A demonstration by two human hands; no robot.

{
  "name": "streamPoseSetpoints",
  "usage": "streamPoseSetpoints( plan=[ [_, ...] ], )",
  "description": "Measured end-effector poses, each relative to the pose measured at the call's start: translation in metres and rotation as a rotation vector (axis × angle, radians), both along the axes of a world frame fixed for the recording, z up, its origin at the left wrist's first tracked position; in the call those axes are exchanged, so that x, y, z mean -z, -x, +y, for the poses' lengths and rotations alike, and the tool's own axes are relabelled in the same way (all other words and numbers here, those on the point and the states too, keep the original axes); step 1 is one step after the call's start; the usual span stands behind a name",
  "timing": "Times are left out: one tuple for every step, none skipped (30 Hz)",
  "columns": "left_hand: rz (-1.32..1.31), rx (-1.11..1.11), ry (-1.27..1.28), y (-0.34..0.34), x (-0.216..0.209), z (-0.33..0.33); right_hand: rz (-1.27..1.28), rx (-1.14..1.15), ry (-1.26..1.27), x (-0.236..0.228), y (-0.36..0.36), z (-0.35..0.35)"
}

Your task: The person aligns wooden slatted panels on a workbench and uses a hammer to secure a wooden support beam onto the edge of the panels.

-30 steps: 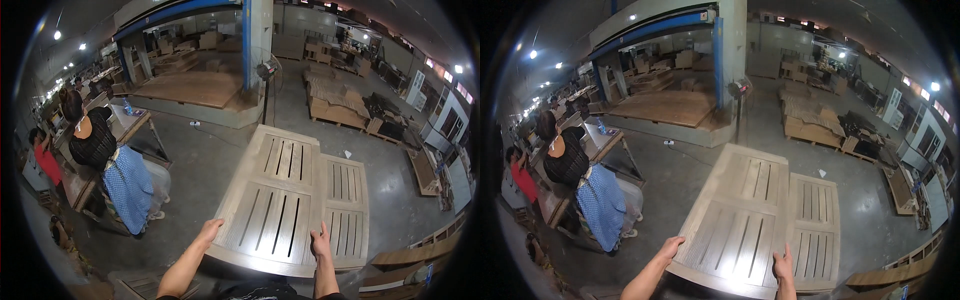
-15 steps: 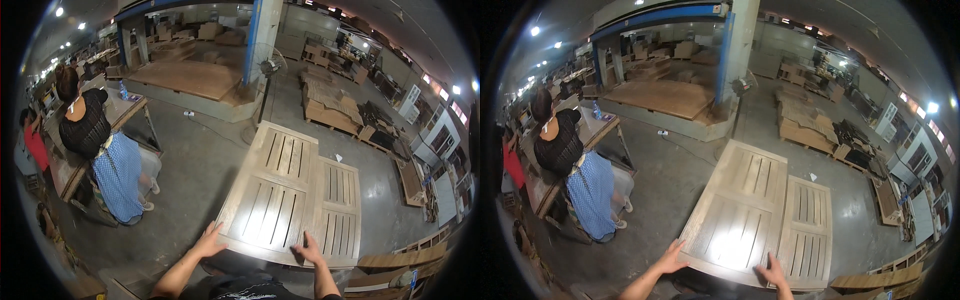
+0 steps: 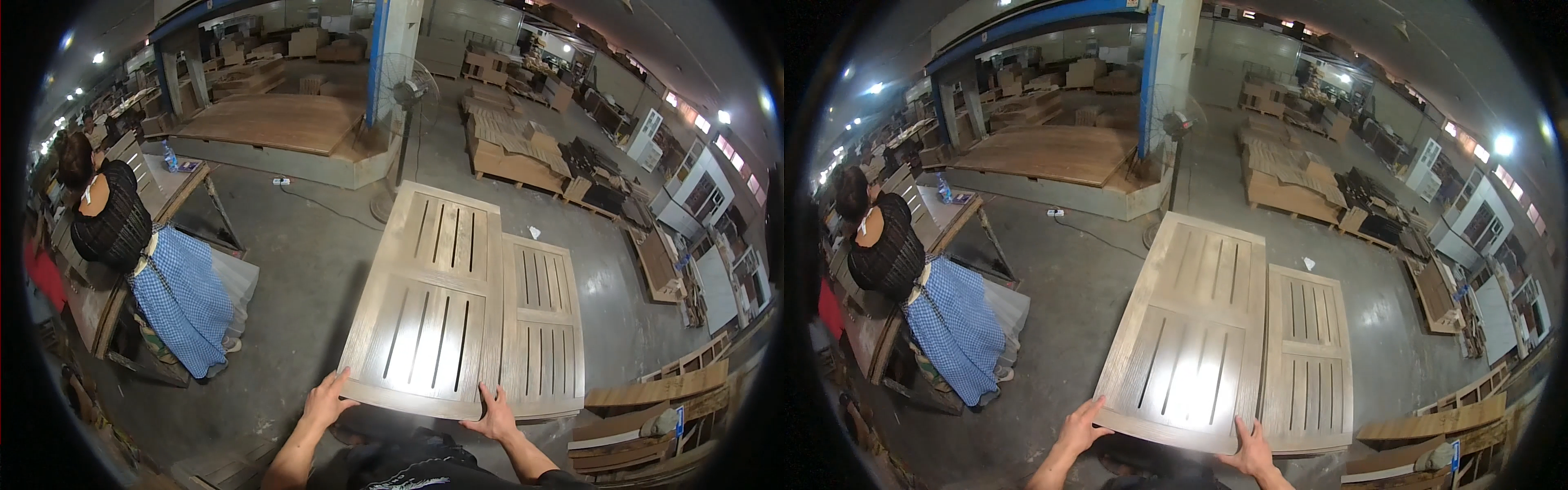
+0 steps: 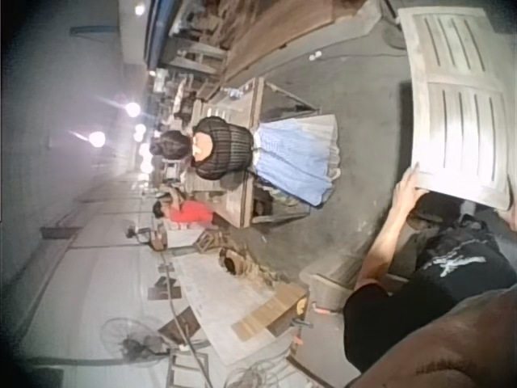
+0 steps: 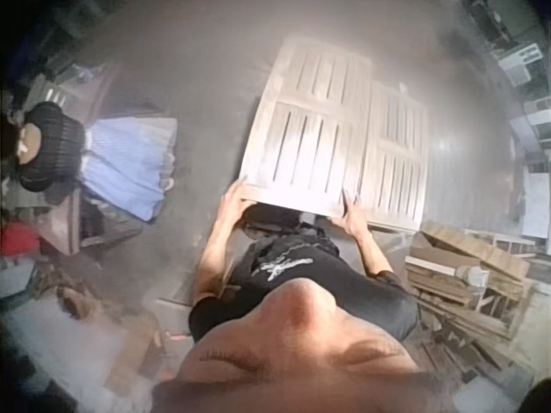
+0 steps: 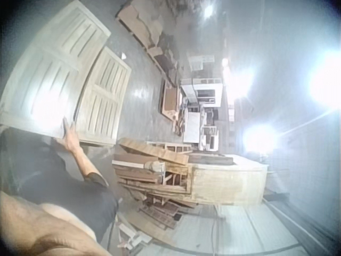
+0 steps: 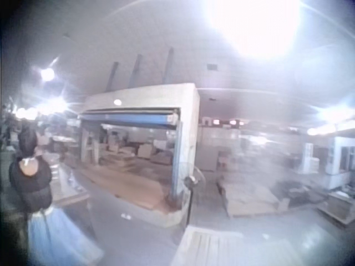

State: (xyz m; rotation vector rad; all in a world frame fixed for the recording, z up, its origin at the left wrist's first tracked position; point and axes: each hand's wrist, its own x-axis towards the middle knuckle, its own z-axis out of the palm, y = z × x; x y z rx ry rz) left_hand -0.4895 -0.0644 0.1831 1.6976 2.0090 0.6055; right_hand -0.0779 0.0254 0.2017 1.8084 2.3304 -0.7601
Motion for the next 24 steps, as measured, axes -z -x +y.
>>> streamPoseSetpoints(
  plan=[
    [-0.003, -0.001, -0.018, 0.001, -0.001, 0.003, 0.001, 0.002, 0.004, 0.0, 0.0, 0.0],
    [-0.002, -0.002, -0.012, 0.001, -0.002, 0.005, -0.014, 0.012, -0.001, -0.001, 0.0, 0.001],
    [0.013, -0.005, -0.001, -0.001, -0.004, 0.007, -0.029, 0.019, -0.005, 0.0, 0.001, 0.002],
    [0.027, -0.011, 0.01, -0.003, -0.006, 0.007, -0.029, 0.009, 0.002, 0.003, 0.001, 0.002],
    [0.026, -0.025, 0.018, -0.003, -0.005, 0.007, -0.012, 0.007, -0.036, 0.007, 0.002, 0.001],
    [0.024, -0.03, -0.005, -0.002, -0.001, 0.007, 0.006, 0.001, -0.073, 0.012, 0.003, 0.001],
    [0.019, -0.047, -0.025, -0.003, 0.002, 0.003, 0.001, -0.03, -0.063, 0.015, 0.003, 0.0],
    [0.014, -0.083, -0.015, -0.002, 0.004, 0.001, 0.012, -0.014, -0.079, 0.019, 0.004, -0.002],
    [-0.008, -0.058, -0.01, 0.0, 0.004, 0.003, 0.022, -0.005, -0.101, 0.021, 0.005, 0.001],
    [-0.027, -0.042, -0.004, 0.004, 0.005, 0.001, 0.095, 0.019, -0.068, 0.017, 0.01, 0.0],
    [-0.03, -0.099, 0.0, 0.005, 0.005, -0.002, 0.093, -0.037, -0.06, 0.015, 0.014, -0.002],
    [-0.031, -0.106, 0.04, 0.005, 0.003, -0.006, 0.139, -0.027, -0.079, 0.015, 0.017, -0.004],
    [-0.03, -0.123, 0.075, 0.004, 0.004, -0.009, 0.192, -0.026, -0.099, 0.016, 0.02, -0.004],
    [-0.037, -0.113, 0.086, 0.003, 0.011, -0.011, 0.222, -0.047, -0.141, 0.019, 0.019, -0.007],
    [-0.043, -0.089, 0.092, 0.001, 0.019, -0.007, 0.257, -0.053, -0.187, 0.016, 0.02, -0.008],
    [-0.135, -0.089, 0.078, -0.006, 0.013, -0.006, 0.049, -0.106, -0.267, -0.004, 0.03, -0.005],
    [-0.22, -0.09, 0.06, -0.008, 0.008, -0.008, -0.148, -0.156, -0.358, -0.018, 0.046, -0.005],
    [-0.246, -0.147, -0.038, -0.015, 0.03, -0.015, -0.008, -0.125, -0.412, -0.018, 0.058, 0.0],
    [-0.269, -0.185, -0.14, -0.024, 0.055, -0.027, 0.128, -0.078, -0.459, -0.019, 0.067, 0.003],
    [-0.302, -0.237, -0.132, -0.03, 0.057, -0.04, 0.182, -0.098, -0.458, -0.048, 0.097, 0.001],
    [-0.339, -0.284, -0.132, -0.037, 0.053, -0.052, 0.197, -0.124, -0.468, -0.048, 0.113, 0.004],
    [-0.374, -0.266, -0.203, -0.037, 0.057, -0.067, 0.228, -0.211, -0.548, -0.045, 0.132, 0.011],
    [-0.407, -0.246, -0.275, -0.033, 0.062, -0.084, 0.258, -0.297, -0.628, -0.041, 0.154, 0.015],
    [-0.507, -0.274, -0.109, -0.023, 0.039, -0.099, 0.539, -0.224, -0.485, -0.029, 0.177, 0.017]
  ],
)
